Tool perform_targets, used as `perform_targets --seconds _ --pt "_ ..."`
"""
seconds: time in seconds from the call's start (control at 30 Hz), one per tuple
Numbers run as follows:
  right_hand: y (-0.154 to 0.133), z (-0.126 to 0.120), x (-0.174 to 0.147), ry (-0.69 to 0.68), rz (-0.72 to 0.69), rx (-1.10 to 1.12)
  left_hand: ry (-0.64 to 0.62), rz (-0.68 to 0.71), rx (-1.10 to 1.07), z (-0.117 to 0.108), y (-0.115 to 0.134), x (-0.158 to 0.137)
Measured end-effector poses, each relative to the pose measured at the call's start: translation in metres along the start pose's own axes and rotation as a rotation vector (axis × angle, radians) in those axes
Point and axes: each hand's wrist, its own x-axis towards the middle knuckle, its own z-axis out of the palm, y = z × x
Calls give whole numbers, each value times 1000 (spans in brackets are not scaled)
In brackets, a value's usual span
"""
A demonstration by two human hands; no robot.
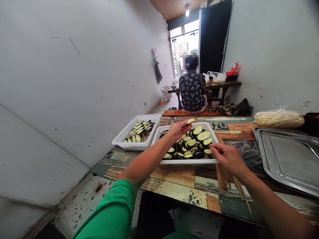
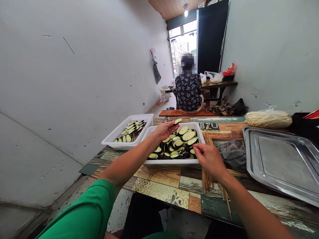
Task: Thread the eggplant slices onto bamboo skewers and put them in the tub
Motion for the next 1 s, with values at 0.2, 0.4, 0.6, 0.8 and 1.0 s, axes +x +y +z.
perform_targets --seconds 0.2,0.4,0.6,0.8,1.0 --pt "0 -1 0 -4 -7 -13 -12 -2 24 1 -1 -2" --pt "2 -1 1 -24 -19 -23 -21 1 66 3 -2 -4" --pt "2 0 1 -17 -23 -25 -55 -3 109 4 -3 -6" --pt "0 -2 2 -17 -8 -37 -104 3 119 3 -7 -6" --pt "-1 -2 2 -11 15 -50 -101 -15 158 5 -11 -8"
